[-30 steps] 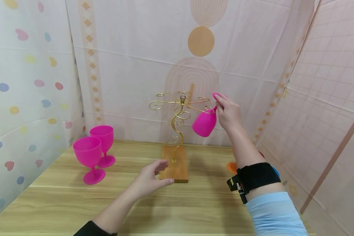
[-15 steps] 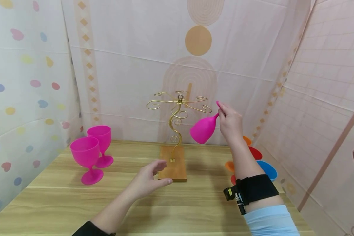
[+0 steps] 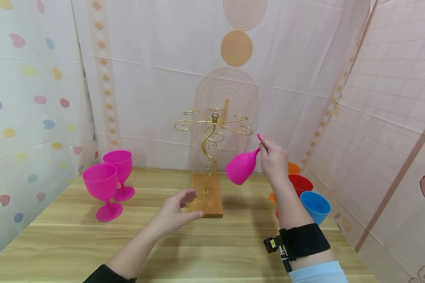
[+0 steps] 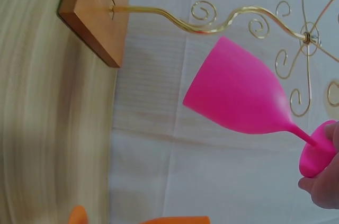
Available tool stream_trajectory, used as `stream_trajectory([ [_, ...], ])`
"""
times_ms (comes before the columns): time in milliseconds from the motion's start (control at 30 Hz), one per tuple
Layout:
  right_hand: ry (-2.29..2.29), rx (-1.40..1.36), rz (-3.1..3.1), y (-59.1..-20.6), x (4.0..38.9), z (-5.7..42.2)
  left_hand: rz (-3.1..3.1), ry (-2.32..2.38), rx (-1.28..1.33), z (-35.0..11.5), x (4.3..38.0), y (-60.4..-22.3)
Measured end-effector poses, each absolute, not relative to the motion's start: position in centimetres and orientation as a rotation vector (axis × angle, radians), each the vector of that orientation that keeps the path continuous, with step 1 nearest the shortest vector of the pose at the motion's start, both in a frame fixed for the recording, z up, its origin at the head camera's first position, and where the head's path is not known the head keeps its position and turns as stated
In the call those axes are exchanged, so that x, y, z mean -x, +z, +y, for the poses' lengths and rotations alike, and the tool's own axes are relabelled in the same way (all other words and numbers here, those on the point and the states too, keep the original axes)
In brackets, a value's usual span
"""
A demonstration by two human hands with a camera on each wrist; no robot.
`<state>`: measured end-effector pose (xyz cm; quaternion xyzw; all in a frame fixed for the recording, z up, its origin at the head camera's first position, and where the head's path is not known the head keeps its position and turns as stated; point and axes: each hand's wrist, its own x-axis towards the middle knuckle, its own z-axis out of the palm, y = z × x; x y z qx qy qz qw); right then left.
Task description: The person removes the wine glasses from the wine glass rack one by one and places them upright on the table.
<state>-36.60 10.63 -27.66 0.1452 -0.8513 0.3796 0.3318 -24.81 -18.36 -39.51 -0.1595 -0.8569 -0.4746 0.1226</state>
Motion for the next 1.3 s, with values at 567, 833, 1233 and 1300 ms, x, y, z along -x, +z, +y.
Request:
stream_trajectory([
  [567,0.967,-0.344,-2.303,-30.8,34.4,9.7,-2.455,-1.407,0.434,-18.7,24.6,-38.5],
  [833,0.943,-0.295,-2.345,-32.1,33.6,9.0,-2.406,-1.433,0.409,-18.8,24.5,-38.1],
  [1233,1.048,-0.286,-2.309,-33.8,32.6,7.7,-2.328,-1.466,0.328,-19.4,24.3,-37.9],
  [1300,1.06,-0.29,-2.288,-34.1,32.5,7.5,-2.335,-1.462,0.311,-19.4,24.2,-37.8],
])
